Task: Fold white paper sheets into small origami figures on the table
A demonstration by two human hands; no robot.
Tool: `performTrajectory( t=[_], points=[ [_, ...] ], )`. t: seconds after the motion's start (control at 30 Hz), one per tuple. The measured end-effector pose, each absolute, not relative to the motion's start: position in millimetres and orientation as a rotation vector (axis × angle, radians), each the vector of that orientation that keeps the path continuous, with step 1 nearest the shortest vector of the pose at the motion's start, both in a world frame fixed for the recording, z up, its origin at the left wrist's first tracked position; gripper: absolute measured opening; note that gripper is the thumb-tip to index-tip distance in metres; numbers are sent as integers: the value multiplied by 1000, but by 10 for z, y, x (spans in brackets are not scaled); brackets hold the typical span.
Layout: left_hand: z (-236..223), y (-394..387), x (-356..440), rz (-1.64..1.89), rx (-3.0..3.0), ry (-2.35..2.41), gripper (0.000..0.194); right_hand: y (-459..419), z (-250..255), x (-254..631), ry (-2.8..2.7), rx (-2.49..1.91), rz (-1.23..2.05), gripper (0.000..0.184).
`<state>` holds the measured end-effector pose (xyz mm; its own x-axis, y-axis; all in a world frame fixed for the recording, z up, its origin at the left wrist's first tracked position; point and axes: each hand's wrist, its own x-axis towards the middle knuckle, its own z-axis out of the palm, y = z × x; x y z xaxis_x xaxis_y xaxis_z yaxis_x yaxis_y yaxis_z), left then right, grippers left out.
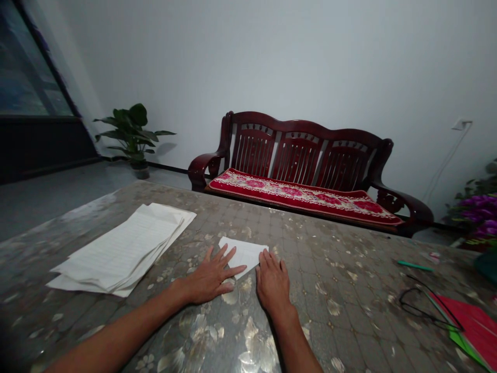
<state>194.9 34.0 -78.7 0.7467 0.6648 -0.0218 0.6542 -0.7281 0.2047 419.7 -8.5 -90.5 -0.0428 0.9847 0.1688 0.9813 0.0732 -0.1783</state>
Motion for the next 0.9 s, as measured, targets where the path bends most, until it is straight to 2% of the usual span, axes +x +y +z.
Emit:
performTrajectory(
  t=[0.13, 0.27, 0.4, 0.7, 0.9],
  points=[
    [-759, 366, 1938, 60, 2737, 1033, 56, -7, -994, 4329, -1925, -1940, 122, 44],
    [-733, 404, 1967, 36, 2745, 970, 52, 212, -1036, 4550, -1624, -1818, 375, 42],
    [-764, 415, 2047, 62, 2780, 885, 50, 441, -987, 4697, -1541, -1790, 543, 47],
    [-885, 349, 2133, 252, 2882, 844, 49, 522, -743, 4753, -1728, -1940, 460, 35],
    [-861, 342, 2132, 236, 2879, 863, 49, 480, -616, 4716, -1923, -1952, 332, 31]
  ],
)
